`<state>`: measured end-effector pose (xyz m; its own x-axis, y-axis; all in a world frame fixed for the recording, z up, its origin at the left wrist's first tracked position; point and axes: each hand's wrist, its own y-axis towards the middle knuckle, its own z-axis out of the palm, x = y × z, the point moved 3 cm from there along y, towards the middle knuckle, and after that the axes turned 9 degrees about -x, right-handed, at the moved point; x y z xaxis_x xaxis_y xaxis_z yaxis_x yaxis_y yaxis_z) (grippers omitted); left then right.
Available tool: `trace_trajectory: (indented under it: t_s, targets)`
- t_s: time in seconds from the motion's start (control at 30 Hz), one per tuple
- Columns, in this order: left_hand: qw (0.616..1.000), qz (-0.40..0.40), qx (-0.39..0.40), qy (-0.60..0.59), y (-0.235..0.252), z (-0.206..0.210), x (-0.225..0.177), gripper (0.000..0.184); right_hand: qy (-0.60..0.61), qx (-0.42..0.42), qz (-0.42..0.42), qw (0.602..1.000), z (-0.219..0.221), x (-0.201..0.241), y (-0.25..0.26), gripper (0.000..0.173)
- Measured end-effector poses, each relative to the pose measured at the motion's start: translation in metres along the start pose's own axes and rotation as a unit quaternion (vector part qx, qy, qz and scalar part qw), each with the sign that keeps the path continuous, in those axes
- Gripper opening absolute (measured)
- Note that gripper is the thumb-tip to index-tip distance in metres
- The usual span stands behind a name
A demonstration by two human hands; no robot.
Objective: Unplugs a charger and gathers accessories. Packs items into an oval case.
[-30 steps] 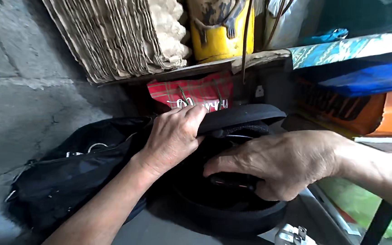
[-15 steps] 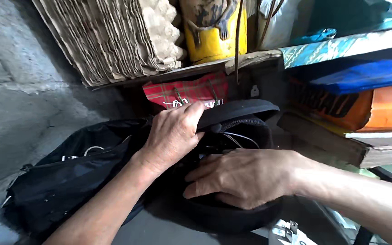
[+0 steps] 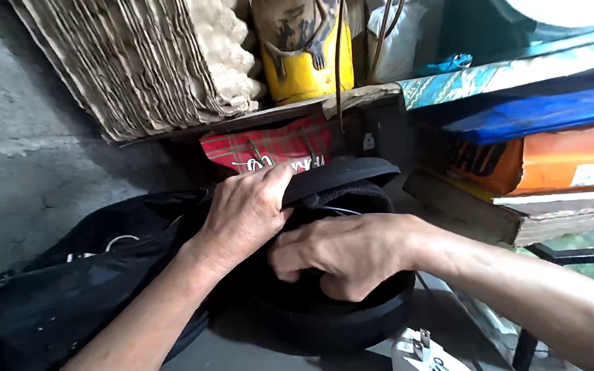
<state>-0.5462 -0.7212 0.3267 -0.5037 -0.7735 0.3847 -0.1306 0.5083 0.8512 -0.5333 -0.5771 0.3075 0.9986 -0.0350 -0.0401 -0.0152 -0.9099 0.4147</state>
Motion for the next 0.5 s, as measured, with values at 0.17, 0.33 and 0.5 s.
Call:
trace_trajectory:
  t_s: [0.17, 0.33, 0.5]
  targets:
    - [1.0, -0.002, 0.017, 0.012, 0.003, 0.002, -0.005, 0.029, -0.23, -0.13, 0.036, 0.964, 0.007, 0.005, -0.017, 0.02]
    - [1.0, -0.005, 0.021, 0.008, 0.005, -0.001, -0.001, 0.025, -0.213, -0.252, 0.005, 0.944, -0.001, 0.01, -0.039, 0.022]
    - [0.999, -0.014, 0.029, 0.007, 0.005, -0.001, 0.003, 0.024, -0.227, -0.288, 0.001, 0.93, 0.005, -0.01, -0.061, 0.019]
